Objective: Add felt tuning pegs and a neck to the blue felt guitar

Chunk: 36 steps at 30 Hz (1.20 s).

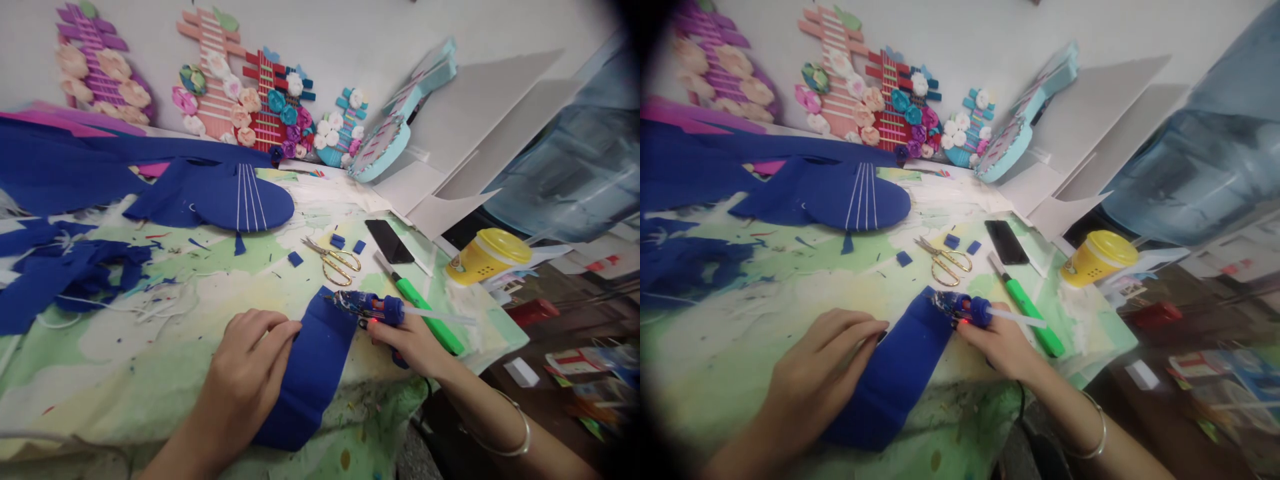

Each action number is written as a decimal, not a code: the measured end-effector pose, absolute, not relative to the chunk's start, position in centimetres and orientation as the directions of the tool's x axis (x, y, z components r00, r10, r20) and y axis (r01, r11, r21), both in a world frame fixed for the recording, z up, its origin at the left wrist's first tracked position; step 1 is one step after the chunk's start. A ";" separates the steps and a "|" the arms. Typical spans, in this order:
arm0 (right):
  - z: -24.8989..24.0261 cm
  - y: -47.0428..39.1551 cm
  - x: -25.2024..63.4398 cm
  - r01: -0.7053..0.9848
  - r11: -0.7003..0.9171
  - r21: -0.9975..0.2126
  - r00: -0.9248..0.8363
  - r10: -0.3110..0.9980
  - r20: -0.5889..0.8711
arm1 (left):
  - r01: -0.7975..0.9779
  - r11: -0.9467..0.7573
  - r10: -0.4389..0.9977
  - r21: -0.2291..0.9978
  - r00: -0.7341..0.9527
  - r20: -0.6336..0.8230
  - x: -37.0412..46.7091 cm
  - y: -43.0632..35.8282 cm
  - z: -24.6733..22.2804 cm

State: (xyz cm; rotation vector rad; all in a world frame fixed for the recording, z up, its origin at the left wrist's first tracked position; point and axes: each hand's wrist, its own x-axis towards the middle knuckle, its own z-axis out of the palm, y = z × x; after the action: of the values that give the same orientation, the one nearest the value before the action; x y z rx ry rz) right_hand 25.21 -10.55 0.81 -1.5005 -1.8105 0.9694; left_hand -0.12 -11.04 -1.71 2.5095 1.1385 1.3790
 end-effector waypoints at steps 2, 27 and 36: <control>0.9 -10.8 25.3 0.551 0.103 -0.828 -0.189 0.982 -0.003 | 0.581 -0.722 0.635 0.376 0.341 0.693 0.0 -11.0 -1.7; 3.1 -12.1 25.9 0.539 0.032 -0.842 -0.151 0.987 -0.059 | 0.612 -0.716 0.648 0.335 0.405 0.645 0.2 -10.7 -2.3; 1.3 -9.5 25.2 0.566 0.070 -0.821 -0.181 0.983 -0.040 | 0.601 -0.725 0.645 0.337 0.420 0.639 0.1 -10.7 -2.5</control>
State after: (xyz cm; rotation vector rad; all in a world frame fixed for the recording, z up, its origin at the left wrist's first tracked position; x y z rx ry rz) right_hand 25.16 -9.51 1.32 -1.5365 -1.8057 0.9846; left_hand 0.13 -10.67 -2.54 2.5997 1.1414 1.2081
